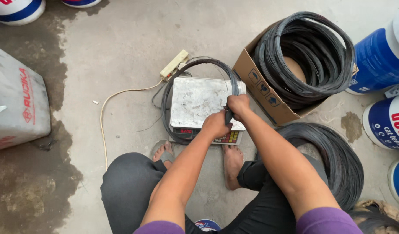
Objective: The person sits on the floor and repeatedly places coils of gray wire onto a digital scale to weigh them. They adjust the wire loops and occasionally use pliers to cut or separate sections of the wire before weighing.
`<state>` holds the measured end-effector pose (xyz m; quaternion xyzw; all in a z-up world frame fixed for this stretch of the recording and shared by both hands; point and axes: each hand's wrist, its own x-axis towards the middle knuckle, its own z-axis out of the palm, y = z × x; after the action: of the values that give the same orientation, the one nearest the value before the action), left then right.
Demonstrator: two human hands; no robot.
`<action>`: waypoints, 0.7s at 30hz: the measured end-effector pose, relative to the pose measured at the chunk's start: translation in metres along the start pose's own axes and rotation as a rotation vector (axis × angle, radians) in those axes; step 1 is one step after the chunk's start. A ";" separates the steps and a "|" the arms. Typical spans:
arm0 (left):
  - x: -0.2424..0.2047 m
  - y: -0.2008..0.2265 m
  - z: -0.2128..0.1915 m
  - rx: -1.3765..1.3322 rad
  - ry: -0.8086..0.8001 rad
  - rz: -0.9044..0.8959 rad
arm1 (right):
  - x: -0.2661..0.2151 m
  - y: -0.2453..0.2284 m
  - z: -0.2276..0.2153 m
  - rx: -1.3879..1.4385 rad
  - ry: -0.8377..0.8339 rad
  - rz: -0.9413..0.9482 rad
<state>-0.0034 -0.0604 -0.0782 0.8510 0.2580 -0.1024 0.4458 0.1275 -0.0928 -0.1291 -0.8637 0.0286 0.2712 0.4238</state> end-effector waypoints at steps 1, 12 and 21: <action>-0.003 -0.012 0.010 0.002 0.008 0.001 | 0.002 0.001 0.003 0.003 -0.002 -0.008; 0.005 -0.059 0.065 0.180 0.009 -0.079 | -0.031 -0.011 -0.006 -0.154 0.038 -0.065; 0.009 -0.073 0.092 0.344 0.313 -0.076 | 0.003 0.008 0.011 -0.189 0.011 -0.250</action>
<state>-0.0295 -0.0974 -0.1871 0.9097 0.3346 -0.0283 0.2444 0.1230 -0.0890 -0.1419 -0.8980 -0.1025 0.2132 0.3709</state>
